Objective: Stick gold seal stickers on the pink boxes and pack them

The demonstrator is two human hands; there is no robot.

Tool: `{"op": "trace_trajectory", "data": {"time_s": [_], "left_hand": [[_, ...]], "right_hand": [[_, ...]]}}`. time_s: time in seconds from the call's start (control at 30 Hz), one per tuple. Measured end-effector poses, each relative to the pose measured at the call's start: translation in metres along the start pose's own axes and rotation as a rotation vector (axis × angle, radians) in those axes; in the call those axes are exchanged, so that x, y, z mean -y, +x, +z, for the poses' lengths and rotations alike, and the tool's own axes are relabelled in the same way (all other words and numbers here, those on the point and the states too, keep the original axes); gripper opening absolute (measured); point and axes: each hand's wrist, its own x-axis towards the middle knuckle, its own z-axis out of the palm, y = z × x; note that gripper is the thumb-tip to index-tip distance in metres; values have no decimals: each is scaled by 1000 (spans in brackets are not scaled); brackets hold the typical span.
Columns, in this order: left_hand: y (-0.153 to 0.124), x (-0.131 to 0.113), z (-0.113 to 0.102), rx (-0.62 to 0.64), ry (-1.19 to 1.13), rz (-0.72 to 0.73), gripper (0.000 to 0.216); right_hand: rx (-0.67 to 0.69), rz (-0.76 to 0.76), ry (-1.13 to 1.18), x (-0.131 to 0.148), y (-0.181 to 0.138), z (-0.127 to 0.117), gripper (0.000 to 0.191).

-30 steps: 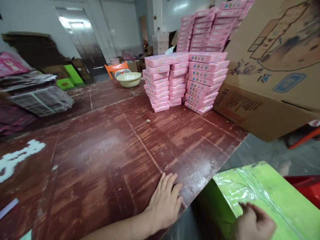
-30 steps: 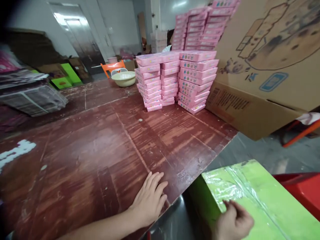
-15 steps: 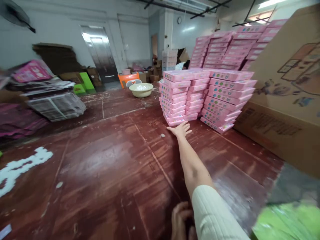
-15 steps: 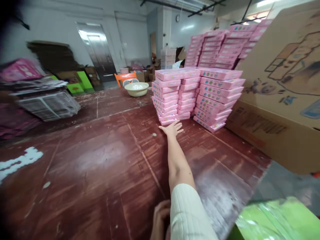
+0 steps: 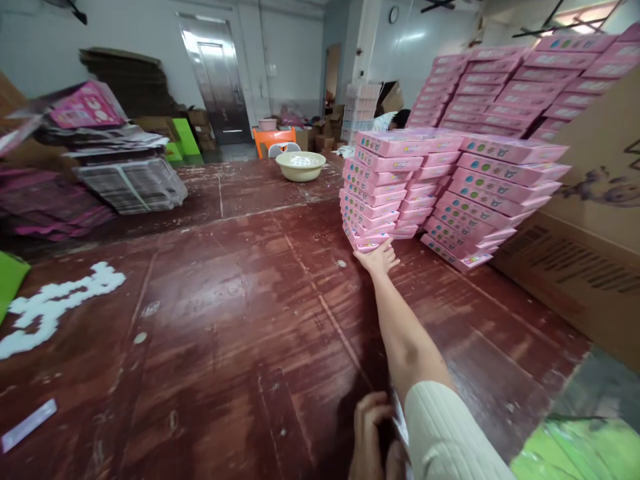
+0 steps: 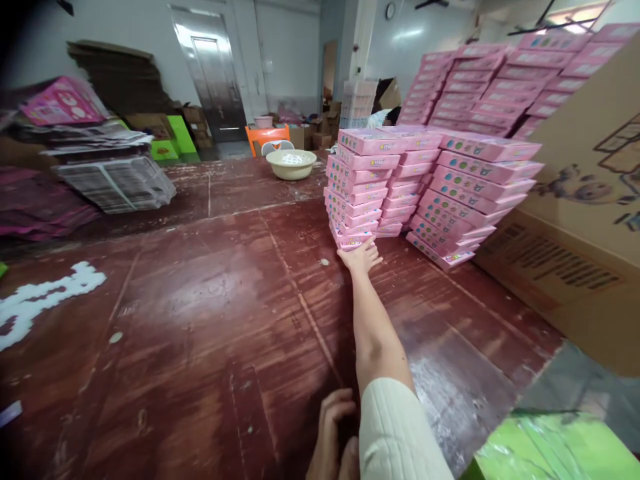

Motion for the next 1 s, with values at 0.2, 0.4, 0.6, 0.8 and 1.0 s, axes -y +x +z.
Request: {"op": "trace_trajectory", "data": {"time_s": [0.2, 0.4, 0.6, 0.8, 1.0], "left_hand": [[66, -49, -58, 76, 190, 418, 41], [227, -215, -80, -56, 383, 1099, 64], [265, -295, -52, 311, 736, 1005, 73], [108, -276, -148, 257, 812, 870, 56], [-41, -181, -271, -134, 686, 346, 49]], "right_hand": [[-23, -94, 18, -50, -66, -40, 137], [68, -188, 72, -125, -154, -104, 142], [153, -417, 195, -196, -244, -157, 136], [204, -654, 406, -229, -290, -182, 139], [410, -488, 994, -207, -272, -198, 118]]}}
